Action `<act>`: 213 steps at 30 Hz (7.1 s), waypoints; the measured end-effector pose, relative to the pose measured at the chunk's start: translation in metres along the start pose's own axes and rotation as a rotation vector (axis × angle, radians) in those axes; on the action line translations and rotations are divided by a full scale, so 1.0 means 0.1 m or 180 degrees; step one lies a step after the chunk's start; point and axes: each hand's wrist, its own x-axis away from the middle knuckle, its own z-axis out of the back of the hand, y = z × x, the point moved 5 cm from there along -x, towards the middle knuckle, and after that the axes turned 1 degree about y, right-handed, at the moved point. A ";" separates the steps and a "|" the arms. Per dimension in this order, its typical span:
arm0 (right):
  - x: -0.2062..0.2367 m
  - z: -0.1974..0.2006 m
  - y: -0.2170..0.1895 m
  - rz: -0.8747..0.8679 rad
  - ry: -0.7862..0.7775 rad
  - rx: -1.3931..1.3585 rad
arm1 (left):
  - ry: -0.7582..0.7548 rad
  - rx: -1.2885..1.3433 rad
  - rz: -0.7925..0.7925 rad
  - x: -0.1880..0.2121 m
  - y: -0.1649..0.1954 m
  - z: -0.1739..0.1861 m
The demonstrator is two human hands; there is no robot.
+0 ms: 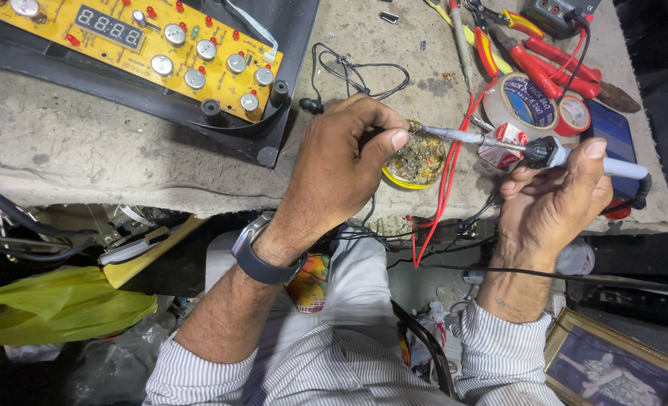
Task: The person solders wires on a small electronic component at a cluttered workbench. They hold the component in one hand and a soldering iron in the other, apply solder to the wire joints, then set the iron down and twist and position the soldered wires by hand.
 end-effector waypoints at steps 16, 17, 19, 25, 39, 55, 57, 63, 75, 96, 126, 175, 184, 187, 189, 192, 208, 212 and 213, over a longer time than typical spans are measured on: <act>0.00 0.01 0.00 0.0011 0.0056 0.0077 | -0.0001 0.0030 -0.0011 0.00 0.00 -0.01; 0.00 0.02 0.00 0.0024 0.0039 0.0078 | 0.0001 0.0015 -0.0038 -0.01 0.00 -0.01; 0.00 0.02 -0.01 0.0050 0.0003 0.0080 | 0.0012 0.0009 -0.0068 -0.01 0.01 0.00; 0.00 0.04 0.00 0.0052 0.0078 0.0112 | 0.0023 -0.0033 -0.0082 0.01 0.00 0.00; 0.01 0.05 0.03 -0.0049 0.0145 -0.0032 | 0.0001 0.0154 0.0123 0.02 -0.02 -0.01; 0.01 0.02 0.02 -0.0058 -0.0048 -0.0095 | 0.0029 -0.0329 -0.0357 0.03 0.03 -0.06; 0.01 0.02 0.02 -0.0054 -0.0041 -0.0030 | 0.0031 -0.0314 -0.0346 0.03 0.04 -0.06; 0.02 0.00 0.00 -0.0071 0.0009 0.0033 | -0.0001 -0.0347 -0.0283 0.02 0.05 -0.06; 0.02 0.03 0.00 -0.0063 0.0032 0.0044 | -0.0023 -0.0326 -0.0318 0.04 0.05 -0.06; 0.02 0.05 0.00 -0.0030 0.0124 0.0105 | -0.0024 -0.0275 -0.0408 0.02 0.08 -0.06; 0.02 0.05 -0.01 -0.0061 0.0060 -0.0001 | -0.0039 -0.0325 -0.0470 0.02 0.07 -0.10; 0.00 0.04 -0.03 -0.0044 0.0090 0.0008 | -0.0055 -0.0360 -0.0417 0.01 0.09 -0.08; 0.01 0.02 -0.05 -0.0025 0.0034 -0.0058 | -0.0044 -0.0333 -0.0429 0.01 0.09 -0.08; 0.01 0.01 -0.05 -0.0028 0.0053 -0.0043 | -0.0044 -0.0346 -0.0438 0.01 0.09 -0.08; 0.01 0.01 -0.05 -0.0061 0.0058 -0.0093 | -0.0043 -0.0357 -0.0441 0.00 0.09 -0.08; 0.02 0.02 -0.06 -0.0061 0.0060 -0.0091 | -0.0041 -0.0359 -0.0443 0.02 0.10 -0.09; 0.01 0.04 -0.04 -0.0044 0.0073 -0.0033 | -0.0034 -0.0344 -0.0482 0.02 0.10 -0.08; 0.03 0.08 0.03 -0.0052 0.0150 -0.0030 | -0.0049 -0.0347 -0.0468 0.06 0.04 -0.09; 0.03 0.10 0.04 -0.0061 0.0162 -0.0087 | -0.0039 -0.0342 -0.0476 0.07 0.03 -0.10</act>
